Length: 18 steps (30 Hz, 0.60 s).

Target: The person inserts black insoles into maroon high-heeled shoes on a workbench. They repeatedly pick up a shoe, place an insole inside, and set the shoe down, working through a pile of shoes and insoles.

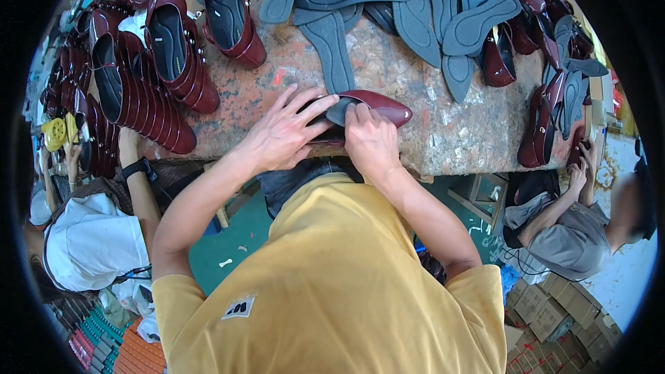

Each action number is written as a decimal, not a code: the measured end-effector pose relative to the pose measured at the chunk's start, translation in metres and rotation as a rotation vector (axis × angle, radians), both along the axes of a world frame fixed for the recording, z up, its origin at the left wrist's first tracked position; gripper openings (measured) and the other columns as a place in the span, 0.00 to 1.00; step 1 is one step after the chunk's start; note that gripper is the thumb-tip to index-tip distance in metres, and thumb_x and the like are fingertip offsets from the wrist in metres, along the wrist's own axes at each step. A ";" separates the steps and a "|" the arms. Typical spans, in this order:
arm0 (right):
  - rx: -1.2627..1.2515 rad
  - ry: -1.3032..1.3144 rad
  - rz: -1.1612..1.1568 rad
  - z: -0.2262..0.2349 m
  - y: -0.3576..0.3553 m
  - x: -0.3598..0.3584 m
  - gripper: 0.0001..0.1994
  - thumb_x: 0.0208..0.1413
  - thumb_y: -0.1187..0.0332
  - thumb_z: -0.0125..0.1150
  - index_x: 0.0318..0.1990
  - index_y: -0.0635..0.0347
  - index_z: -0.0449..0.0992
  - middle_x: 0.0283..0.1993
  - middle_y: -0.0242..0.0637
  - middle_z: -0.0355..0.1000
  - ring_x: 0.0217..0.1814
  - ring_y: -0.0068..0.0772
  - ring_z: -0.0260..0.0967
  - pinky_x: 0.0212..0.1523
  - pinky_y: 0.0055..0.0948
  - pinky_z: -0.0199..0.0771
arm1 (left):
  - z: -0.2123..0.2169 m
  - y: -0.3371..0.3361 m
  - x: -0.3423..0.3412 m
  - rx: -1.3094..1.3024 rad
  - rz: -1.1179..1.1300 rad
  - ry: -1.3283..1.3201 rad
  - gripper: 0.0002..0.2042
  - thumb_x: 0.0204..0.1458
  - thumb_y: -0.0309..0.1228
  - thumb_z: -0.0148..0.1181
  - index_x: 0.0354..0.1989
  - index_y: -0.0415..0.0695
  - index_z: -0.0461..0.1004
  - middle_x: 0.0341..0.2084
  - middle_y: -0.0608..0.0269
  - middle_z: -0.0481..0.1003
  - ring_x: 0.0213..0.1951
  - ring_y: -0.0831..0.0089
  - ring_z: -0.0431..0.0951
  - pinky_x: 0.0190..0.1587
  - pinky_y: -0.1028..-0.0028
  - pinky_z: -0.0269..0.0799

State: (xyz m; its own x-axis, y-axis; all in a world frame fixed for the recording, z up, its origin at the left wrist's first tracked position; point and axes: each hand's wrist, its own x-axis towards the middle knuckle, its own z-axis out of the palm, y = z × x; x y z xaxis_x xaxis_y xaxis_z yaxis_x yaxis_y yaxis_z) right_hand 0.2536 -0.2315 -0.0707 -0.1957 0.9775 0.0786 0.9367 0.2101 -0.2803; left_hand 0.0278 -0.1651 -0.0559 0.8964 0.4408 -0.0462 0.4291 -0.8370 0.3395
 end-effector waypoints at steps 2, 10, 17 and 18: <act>-0.076 0.015 0.049 0.005 0.004 0.005 0.11 0.57 0.72 0.66 0.46 0.65 0.79 0.42 0.46 0.77 0.39 0.51 0.82 0.39 0.48 0.84 | -0.004 0.006 -0.004 0.085 -0.125 -0.022 0.30 0.46 0.33 0.72 0.62 0.45 0.81 0.81 0.65 0.56 0.80 0.61 0.56 0.81 0.42 0.49; 0.011 0.247 0.176 -0.002 0.004 0.084 0.55 0.41 0.57 0.87 0.78 0.54 0.62 0.79 0.48 0.62 0.79 0.56 0.60 0.77 0.54 0.60 | 0.008 0.011 0.019 0.154 -0.304 0.286 0.32 0.51 0.38 0.65 0.68 0.46 0.77 0.84 0.70 0.49 0.83 0.70 0.51 0.83 0.42 0.42; -0.040 0.364 0.104 -0.024 0.013 0.092 0.61 0.36 0.62 0.89 0.81 0.55 0.58 0.75 0.49 0.68 0.77 0.57 0.64 0.77 0.51 0.61 | 0.010 0.005 0.096 0.212 -0.289 0.410 0.40 0.48 0.45 0.69 0.74 0.48 0.71 0.82 0.66 0.55 0.83 0.65 0.50 0.83 0.43 0.39; -0.031 0.377 0.094 -0.025 0.015 0.092 0.61 0.35 0.62 0.89 0.81 0.55 0.58 0.74 0.50 0.68 0.77 0.57 0.65 0.77 0.51 0.61 | 0.015 0.009 0.106 0.202 -0.325 0.495 0.41 0.48 0.44 0.69 0.75 0.48 0.70 0.82 0.66 0.55 0.83 0.66 0.50 0.83 0.43 0.40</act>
State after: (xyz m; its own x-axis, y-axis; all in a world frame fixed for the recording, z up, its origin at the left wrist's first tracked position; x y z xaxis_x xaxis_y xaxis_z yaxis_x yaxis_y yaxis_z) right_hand 0.3460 -0.2168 -0.0953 -0.2472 0.9599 0.1326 0.7442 0.2757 -0.6084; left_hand 0.1336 -0.1559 -0.0409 0.8799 0.1924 -0.4344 0.2074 -0.9782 -0.0130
